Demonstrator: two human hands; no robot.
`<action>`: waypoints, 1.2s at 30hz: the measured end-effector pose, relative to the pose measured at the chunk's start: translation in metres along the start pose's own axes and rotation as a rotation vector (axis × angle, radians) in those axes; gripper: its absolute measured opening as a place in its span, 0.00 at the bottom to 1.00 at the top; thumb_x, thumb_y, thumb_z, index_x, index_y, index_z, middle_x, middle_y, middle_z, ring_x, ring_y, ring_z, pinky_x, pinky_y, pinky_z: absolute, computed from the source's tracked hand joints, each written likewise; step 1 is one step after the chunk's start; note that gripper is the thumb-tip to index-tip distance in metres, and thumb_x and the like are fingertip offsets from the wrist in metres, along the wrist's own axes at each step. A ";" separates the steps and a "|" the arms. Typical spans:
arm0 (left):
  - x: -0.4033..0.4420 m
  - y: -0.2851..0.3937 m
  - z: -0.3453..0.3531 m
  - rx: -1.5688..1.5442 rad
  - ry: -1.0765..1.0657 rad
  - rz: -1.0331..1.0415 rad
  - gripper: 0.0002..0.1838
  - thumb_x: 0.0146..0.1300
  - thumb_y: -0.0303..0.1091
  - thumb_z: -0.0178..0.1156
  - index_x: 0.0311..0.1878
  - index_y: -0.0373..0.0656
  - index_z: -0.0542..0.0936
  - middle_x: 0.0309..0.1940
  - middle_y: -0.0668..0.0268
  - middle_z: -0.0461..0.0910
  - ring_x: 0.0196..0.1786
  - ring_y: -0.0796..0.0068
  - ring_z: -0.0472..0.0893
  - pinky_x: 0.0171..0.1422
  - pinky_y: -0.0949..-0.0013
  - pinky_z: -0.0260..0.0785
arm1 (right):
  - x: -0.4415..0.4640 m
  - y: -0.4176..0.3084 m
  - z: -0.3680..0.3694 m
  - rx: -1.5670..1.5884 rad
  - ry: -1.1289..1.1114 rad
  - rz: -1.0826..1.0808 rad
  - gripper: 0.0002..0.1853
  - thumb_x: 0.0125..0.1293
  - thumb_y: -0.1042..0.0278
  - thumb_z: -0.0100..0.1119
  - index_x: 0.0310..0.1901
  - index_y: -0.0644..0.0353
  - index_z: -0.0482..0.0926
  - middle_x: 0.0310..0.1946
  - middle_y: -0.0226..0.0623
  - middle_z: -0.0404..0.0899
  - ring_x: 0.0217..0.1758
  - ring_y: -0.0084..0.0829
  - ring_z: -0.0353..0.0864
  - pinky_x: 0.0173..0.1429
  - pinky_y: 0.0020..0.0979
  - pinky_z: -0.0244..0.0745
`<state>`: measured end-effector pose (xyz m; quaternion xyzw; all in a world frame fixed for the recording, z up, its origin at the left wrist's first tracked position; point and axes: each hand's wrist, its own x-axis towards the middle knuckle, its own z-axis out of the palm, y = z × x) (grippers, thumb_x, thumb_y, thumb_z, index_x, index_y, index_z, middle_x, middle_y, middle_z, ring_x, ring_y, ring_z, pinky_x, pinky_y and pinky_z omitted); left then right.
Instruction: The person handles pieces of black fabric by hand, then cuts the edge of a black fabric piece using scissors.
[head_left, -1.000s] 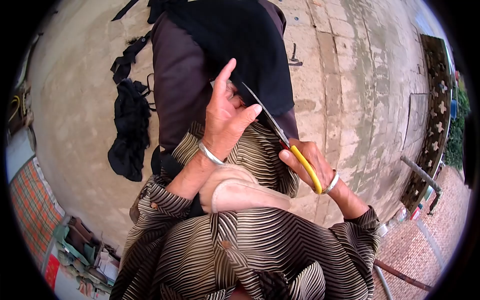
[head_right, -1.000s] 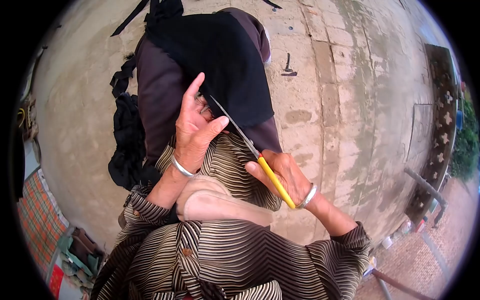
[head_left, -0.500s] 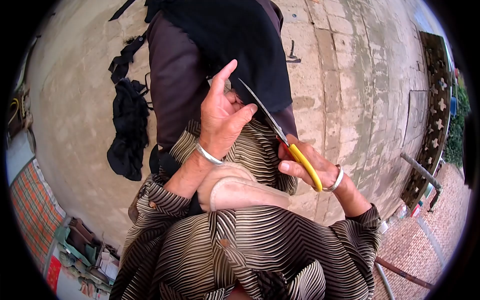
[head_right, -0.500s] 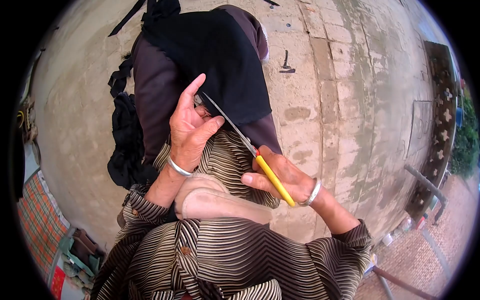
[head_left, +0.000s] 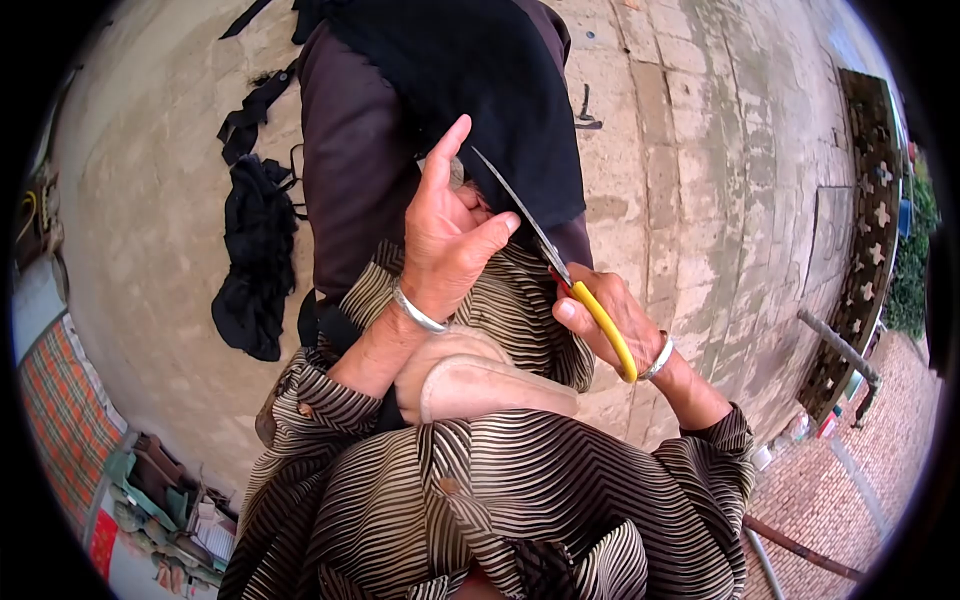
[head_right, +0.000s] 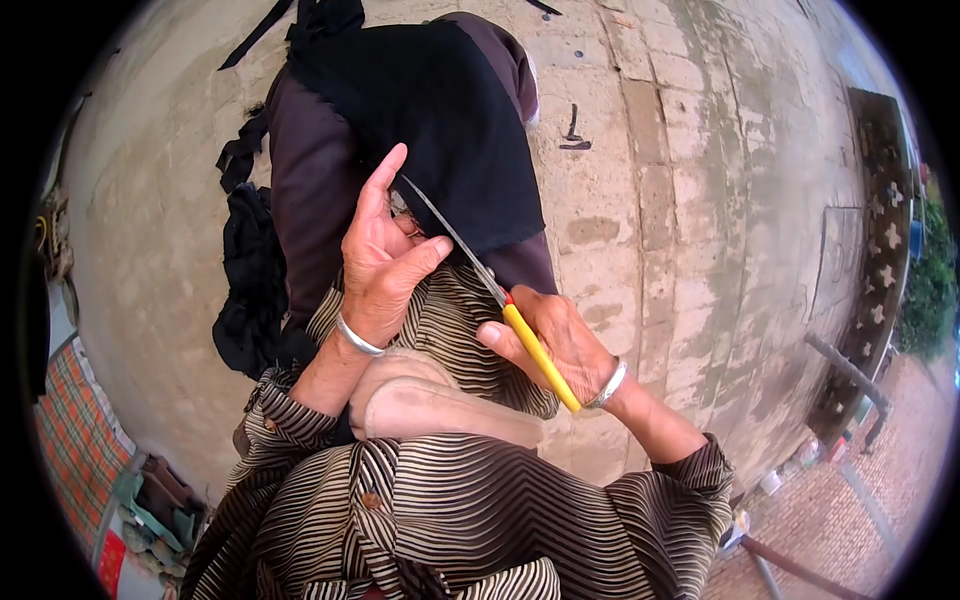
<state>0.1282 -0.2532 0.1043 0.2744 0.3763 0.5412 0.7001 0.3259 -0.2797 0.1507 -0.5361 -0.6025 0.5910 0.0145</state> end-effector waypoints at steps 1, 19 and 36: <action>0.000 0.001 0.000 0.005 -0.009 0.001 0.43 0.56 0.12 0.57 0.75 0.37 0.51 0.59 0.59 0.72 0.54 0.76 0.77 0.61 0.72 0.72 | -0.001 0.001 0.000 0.008 0.008 0.000 0.31 0.66 0.41 0.57 0.27 0.68 0.67 0.14 0.46 0.63 0.19 0.38 0.65 0.28 0.39 0.65; 0.005 0.007 0.001 0.047 0.030 0.042 0.42 0.57 0.11 0.55 0.74 0.38 0.52 0.57 0.55 0.75 0.54 0.74 0.78 0.60 0.72 0.73 | -0.002 -0.009 -0.011 0.134 -0.137 -0.026 0.35 0.64 0.33 0.56 0.35 0.69 0.69 0.23 0.43 0.71 0.30 0.37 0.74 0.37 0.35 0.71; 0.006 0.009 -0.004 0.053 0.038 0.058 0.40 0.57 0.11 0.56 0.73 0.36 0.54 0.56 0.57 0.75 0.53 0.75 0.78 0.59 0.73 0.73 | 0.006 -0.006 0.003 0.015 0.079 -0.069 0.29 0.70 0.47 0.54 0.23 0.67 0.67 0.12 0.47 0.63 0.16 0.43 0.65 0.26 0.40 0.65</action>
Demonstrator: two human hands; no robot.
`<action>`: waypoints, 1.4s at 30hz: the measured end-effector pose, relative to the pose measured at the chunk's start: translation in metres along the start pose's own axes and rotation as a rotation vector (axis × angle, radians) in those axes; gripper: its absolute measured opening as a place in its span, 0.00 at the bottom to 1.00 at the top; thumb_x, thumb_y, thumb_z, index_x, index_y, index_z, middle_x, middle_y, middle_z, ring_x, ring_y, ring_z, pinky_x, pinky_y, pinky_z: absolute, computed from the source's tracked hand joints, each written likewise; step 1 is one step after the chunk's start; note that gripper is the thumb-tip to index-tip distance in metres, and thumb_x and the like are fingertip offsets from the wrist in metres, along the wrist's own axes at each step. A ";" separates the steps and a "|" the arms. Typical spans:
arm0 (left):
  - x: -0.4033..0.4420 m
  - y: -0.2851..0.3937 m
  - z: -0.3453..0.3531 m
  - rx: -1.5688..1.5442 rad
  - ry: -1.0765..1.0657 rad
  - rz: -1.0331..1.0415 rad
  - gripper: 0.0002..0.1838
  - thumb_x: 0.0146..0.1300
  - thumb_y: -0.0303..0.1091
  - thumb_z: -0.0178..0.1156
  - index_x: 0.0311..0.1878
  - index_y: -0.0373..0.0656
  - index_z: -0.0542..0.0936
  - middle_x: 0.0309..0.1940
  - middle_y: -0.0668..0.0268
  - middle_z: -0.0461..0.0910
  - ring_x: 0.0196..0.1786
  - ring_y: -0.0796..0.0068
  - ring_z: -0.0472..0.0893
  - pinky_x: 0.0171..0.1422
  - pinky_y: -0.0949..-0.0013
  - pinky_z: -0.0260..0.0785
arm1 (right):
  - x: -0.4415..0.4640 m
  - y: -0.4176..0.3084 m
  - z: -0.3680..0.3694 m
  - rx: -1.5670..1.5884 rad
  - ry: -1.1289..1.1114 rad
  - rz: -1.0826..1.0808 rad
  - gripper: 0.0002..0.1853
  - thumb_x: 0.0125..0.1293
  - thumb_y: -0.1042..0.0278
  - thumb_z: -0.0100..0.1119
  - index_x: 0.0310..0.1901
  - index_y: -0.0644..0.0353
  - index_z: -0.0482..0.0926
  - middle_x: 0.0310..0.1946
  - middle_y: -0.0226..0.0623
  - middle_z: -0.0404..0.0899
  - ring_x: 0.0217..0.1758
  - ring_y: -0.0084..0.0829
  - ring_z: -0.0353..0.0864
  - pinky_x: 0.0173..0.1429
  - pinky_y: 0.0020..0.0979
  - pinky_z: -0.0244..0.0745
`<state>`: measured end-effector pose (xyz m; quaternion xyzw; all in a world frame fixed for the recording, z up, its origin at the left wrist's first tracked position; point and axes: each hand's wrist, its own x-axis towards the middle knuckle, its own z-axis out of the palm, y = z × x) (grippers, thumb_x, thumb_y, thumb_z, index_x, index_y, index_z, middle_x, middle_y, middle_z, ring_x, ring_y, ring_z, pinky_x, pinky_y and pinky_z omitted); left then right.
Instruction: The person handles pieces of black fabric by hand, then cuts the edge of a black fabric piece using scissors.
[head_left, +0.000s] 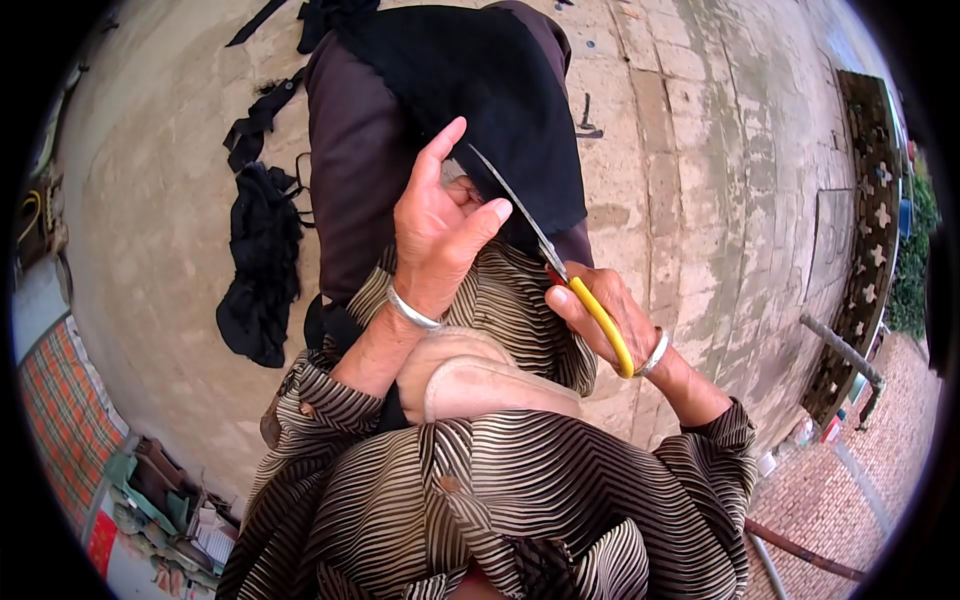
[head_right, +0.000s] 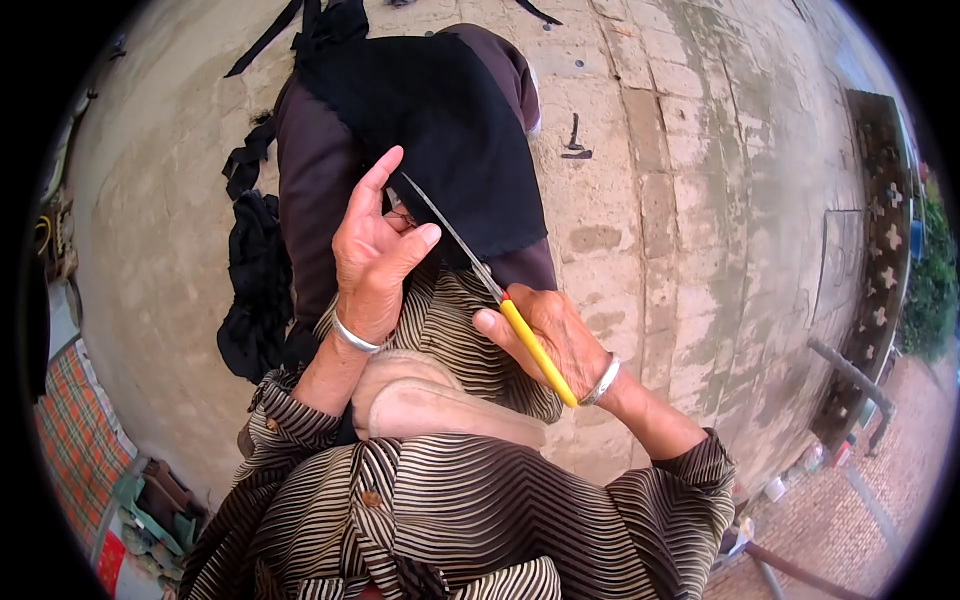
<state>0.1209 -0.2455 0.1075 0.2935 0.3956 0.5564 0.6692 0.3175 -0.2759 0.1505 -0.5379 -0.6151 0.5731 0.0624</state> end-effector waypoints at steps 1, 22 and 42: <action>0.001 0.000 -0.001 0.017 0.002 -0.008 0.39 0.57 0.12 0.56 0.73 0.35 0.55 0.54 0.57 0.76 0.52 0.76 0.78 0.59 0.73 0.73 | 0.000 0.000 0.000 0.000 -0.011 0.017 0.29 0.70 0.45 0.55 0.24 0.67 0.68 0.12 0.47 0.63 0.17 0.43 0.66 0.26 0.40 0.65; 0.001 0.004 0.000 -0.110 -0.026 -0.011 0.44 0.55 0.12 0.59 0.74 0.34 0.52 0.65 0.60 0.65 0.59 0.74 0.75 0.65 0.70 0.69 | 0.010 -0.004 -0.002 0.037 -0.116 0.084 0.30 0.69 0.39 0.52 0.30 0.67 0.67 0.17 0.47 0.67 0.24 0.41 0.71 0.32 0.39 0.67; 0.005 -0.001 -0.006 -0.089 -0.067 0.069 0.51 0.54 0.11 0.58 0.77 0.38 0.40 0.71 0.56 0.57 0.67 0.67 0.69 0.68 0.65 0.67 | 0.022 -0.010 -0.006 0.048 -0.134 0.008 0.30 0.68 0.39 0.54 0.35 0.67 0.68 0.20 0.45 0.68 0.26 0.38 0.70 0.35 0.38 0.69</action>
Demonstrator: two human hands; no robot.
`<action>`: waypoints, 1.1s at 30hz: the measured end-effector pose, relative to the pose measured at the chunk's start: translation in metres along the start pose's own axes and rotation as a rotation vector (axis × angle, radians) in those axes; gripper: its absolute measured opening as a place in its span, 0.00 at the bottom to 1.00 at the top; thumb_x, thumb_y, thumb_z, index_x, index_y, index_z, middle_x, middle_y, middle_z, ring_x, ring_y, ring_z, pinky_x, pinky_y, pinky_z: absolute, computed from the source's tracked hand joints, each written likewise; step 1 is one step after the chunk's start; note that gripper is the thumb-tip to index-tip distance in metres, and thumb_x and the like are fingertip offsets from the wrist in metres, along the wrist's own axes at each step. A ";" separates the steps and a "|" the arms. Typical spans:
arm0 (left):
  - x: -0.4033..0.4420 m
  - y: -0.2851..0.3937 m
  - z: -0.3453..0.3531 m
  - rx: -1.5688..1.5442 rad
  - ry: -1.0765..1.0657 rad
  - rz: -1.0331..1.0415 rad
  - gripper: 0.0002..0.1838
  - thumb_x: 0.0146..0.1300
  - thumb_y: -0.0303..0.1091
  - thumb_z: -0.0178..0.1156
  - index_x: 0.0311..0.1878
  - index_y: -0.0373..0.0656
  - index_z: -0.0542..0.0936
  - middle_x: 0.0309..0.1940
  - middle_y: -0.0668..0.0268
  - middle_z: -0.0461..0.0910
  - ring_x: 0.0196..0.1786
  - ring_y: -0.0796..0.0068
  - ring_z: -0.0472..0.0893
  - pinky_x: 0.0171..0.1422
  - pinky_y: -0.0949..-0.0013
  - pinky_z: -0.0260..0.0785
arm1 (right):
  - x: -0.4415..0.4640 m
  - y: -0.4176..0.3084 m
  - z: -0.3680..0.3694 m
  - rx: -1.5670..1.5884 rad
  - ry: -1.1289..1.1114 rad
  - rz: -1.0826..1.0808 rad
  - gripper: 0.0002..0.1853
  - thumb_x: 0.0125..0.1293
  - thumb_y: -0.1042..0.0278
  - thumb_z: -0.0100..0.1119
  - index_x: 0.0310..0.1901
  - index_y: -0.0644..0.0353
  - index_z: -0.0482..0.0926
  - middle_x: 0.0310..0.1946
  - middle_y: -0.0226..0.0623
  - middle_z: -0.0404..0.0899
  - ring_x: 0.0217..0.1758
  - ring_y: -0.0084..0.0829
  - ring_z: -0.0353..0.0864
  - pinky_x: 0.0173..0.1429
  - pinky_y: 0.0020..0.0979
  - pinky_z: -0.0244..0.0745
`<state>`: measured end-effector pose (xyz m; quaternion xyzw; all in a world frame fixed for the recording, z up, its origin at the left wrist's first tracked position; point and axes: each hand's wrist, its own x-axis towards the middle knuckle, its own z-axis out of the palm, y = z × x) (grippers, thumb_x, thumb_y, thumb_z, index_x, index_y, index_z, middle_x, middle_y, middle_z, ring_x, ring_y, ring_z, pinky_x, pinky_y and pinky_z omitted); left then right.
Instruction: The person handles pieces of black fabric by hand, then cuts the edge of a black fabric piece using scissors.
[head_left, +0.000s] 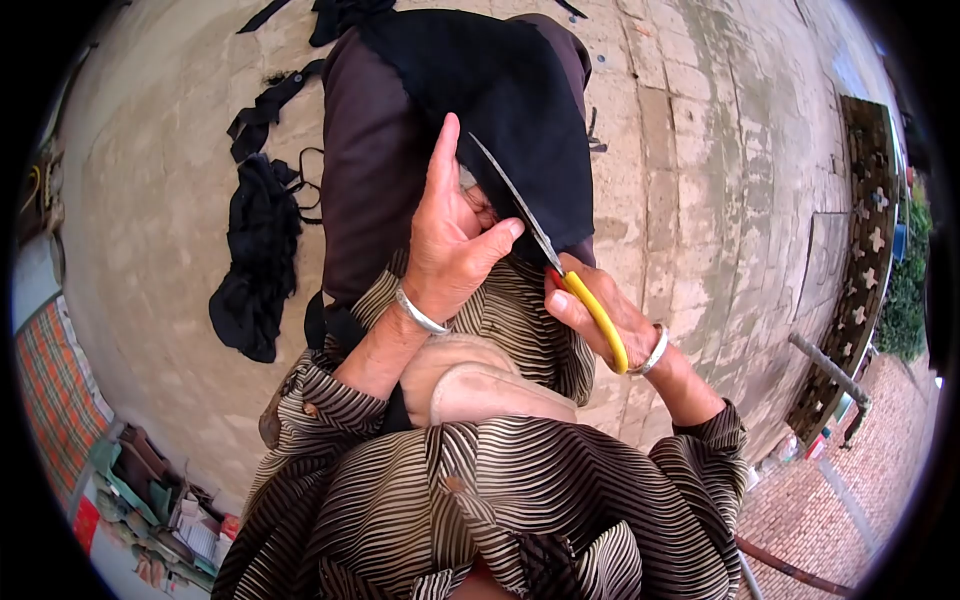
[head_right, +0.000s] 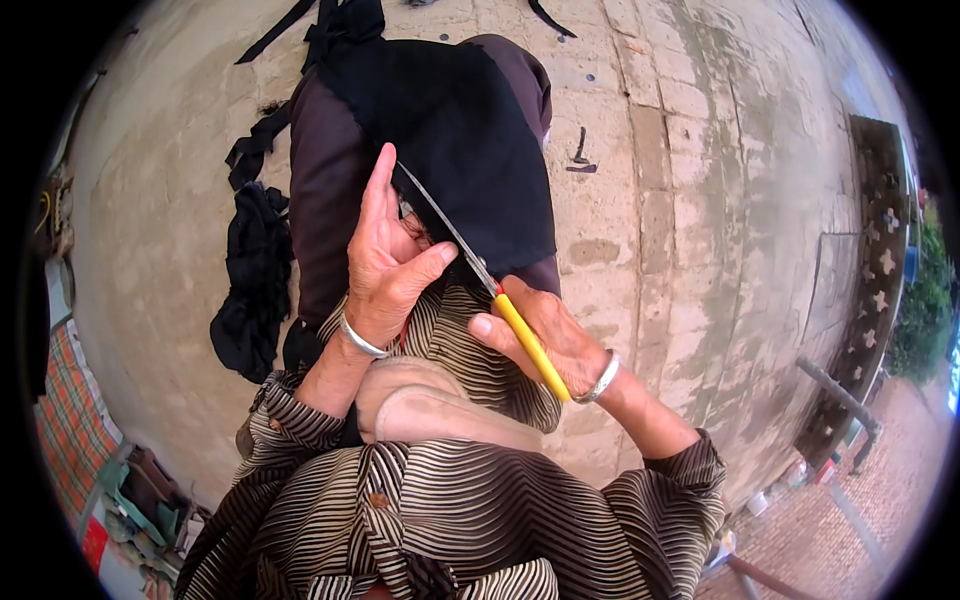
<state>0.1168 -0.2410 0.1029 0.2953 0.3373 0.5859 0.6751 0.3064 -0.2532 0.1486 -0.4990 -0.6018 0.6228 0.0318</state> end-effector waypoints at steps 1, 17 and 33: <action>0.000 0.000 0.000 -0.015 0.002 -0.006 0.51 0.54 0.11 0.58 0.77 0.38 0.40 0.71 0.55 0.56 0.67 0.67 0.68 0.69 0.65 0.66 | 0.001 0.000 0.001 -0.001 -0.002 0.000 0.30 0.68 0.39 0.54 0.35 0.67 0.68 0.20 0.45 0.68 0.26 0.38 0.70 0.35 0.38 0.69; 0.010 0.009 -0.015 0.103 0.090 -0.077 0.33 0.61 0.16 0.57 0.70 0.30 0.60 0.45 0.59 0.82 0.45 0.80 0.80 0.54 0.77 0.72 | 0.001 0.001 0.006 -0.060 0.144 -0.027 0.26 0.70 0.50 0.56 0.25 0.67 0.68 0.16 0.53 0.62 0.21 0.51 0.62 0.29 0.43 0.61; 0.009 0.014 -0.008 0.051 0.092 -0.034 0.43 0.56 0.12 0.57 0.75 0.36 0.52 0.59 0.60 0.73 0.46 0.82 0.78 0.42 0.82 0.71 | 0.004 -0.004 -0.001 0.048 -0.032 -0.005 0.35 0.63 0.33 0.57 0.36 0.68 0.68 0.22 0.45 0.70 0.28 0.40 0.73 0.38 0.36 0.70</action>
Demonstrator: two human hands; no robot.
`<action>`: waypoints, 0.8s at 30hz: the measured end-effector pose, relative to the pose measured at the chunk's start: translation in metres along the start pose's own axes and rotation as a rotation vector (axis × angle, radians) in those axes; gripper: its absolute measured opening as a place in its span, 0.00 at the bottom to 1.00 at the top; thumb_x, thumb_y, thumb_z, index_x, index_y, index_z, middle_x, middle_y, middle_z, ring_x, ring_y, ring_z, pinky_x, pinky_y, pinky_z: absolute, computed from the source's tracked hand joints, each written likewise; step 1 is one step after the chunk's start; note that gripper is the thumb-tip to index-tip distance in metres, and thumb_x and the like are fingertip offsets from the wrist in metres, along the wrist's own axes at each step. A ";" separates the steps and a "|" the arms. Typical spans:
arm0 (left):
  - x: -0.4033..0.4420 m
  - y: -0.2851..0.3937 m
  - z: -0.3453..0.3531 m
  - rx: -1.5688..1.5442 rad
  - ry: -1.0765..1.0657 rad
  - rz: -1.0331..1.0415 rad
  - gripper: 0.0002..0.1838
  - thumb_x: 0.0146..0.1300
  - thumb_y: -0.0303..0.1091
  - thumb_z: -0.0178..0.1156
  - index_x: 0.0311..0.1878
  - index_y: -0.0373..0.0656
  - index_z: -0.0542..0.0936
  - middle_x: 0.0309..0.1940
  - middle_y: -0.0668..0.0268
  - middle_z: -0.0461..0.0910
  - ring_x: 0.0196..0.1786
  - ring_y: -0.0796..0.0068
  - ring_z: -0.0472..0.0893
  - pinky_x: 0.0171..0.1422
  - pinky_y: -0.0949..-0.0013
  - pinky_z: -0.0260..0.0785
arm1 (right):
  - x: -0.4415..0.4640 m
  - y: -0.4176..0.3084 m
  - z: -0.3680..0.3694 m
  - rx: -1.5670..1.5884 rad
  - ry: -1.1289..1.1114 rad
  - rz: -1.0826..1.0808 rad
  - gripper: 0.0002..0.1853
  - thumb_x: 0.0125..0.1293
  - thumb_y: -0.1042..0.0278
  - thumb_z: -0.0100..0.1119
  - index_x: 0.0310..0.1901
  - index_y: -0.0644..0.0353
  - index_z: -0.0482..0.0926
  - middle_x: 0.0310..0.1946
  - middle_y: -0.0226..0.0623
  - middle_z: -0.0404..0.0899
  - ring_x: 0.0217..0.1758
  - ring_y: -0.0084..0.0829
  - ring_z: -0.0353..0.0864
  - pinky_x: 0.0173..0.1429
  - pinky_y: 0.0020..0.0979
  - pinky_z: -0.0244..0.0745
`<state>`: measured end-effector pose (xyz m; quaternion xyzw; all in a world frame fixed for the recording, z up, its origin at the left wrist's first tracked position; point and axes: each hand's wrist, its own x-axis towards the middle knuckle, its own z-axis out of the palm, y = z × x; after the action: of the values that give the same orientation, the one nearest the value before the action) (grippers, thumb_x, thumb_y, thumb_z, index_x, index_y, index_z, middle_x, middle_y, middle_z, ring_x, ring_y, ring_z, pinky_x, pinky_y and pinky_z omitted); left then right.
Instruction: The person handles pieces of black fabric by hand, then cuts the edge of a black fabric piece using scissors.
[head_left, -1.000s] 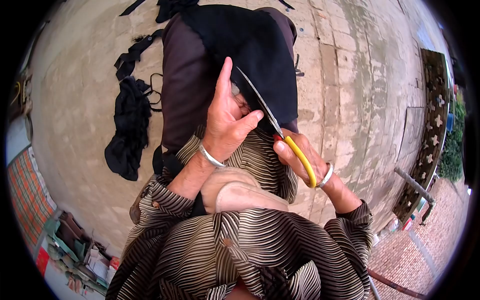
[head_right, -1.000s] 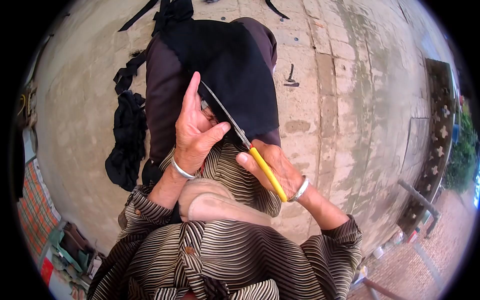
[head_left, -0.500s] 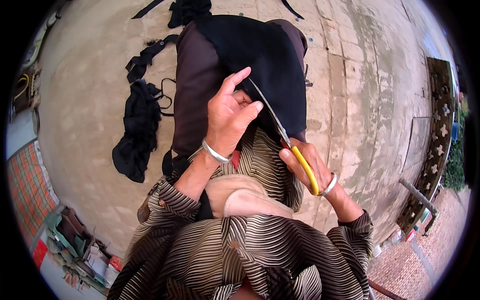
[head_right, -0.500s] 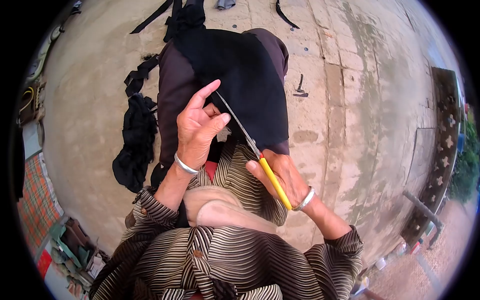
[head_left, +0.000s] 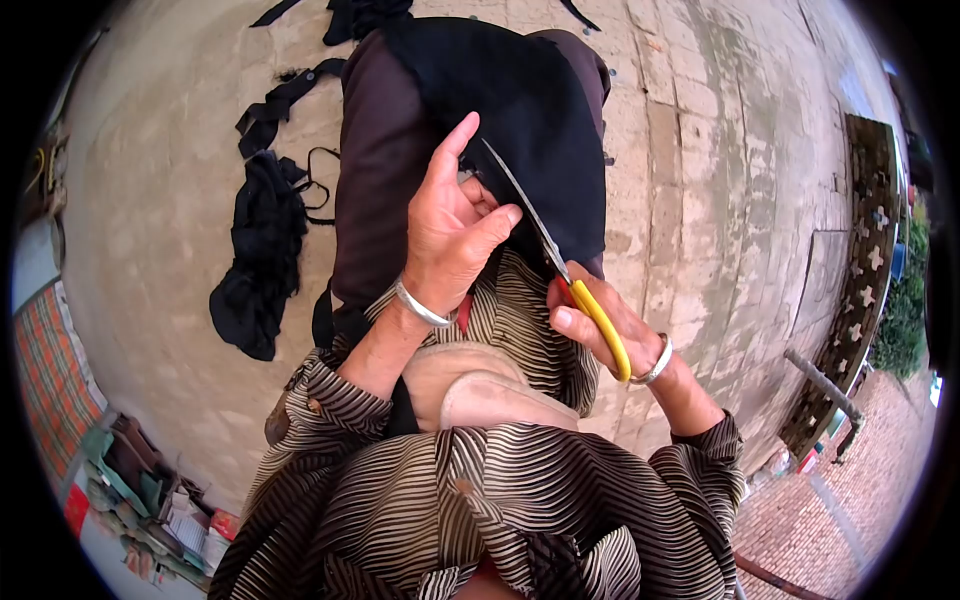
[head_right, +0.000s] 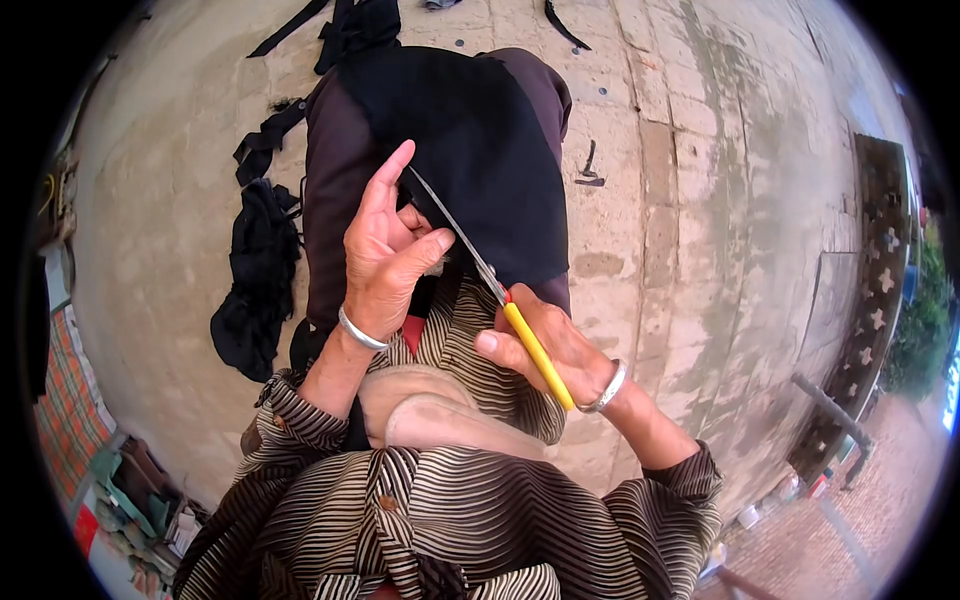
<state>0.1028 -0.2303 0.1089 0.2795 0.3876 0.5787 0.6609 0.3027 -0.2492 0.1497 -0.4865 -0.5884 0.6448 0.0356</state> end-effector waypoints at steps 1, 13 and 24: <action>0.001 0.000 0.000 -0.002 0.002 0.001 0.43 0.56 0.12 0.57 0.75 0.36 0.52 0.59 0.60 0.73 0.46 0.82 0.78 0.42 0.82 0.71 | 0.002 -0.001 0.001 -0.002 -0.001 0.001 0.35 0.63 0.33 0.57 0.36 0.68 0.68 0.22 0.45 0.70 0.28 0.40 0.73 0.38 0.36 0.70; 0.000 0.002 0.000 0.018 -0.027 0.022 0.47 0.54 0.12 0.58 0.76 0.39 0.49 0.65 0.60 0.67 0.42 0.84 0.77 0.32 0.84 0.67 | 0.002 -0.005 0.001 -0.124 0.086 0.086 0.31 0.66 0.38 0.56 0.31 0.66 0.69 0.16 0.47 0.65 0.21 0.42 0.68 0.30 0.40 0.66; 0.002 -0.003 -0.005 0.062 -0.035 0.097 0.51 0.52 0.13 0.59 0.77 0.38 0.43 0.72 0.55 0.55 0.48 0.78 0.79 0.40 0.82 0.73 | 0.010 -0.008 -0.003 -0.099 0.015 -0.062 0.34 0.65 0.35 0.56 0.36 0.68 0.68 0.19 0.43 0.70 0.25 0.38 0.75 0.32 0.37 0.70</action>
<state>0.1006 -0.2289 0.1033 0.3284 0.3799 0.5929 0.6295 0.2949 -0.2384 0.1510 -0.4740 -0.6340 0.6100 0.0358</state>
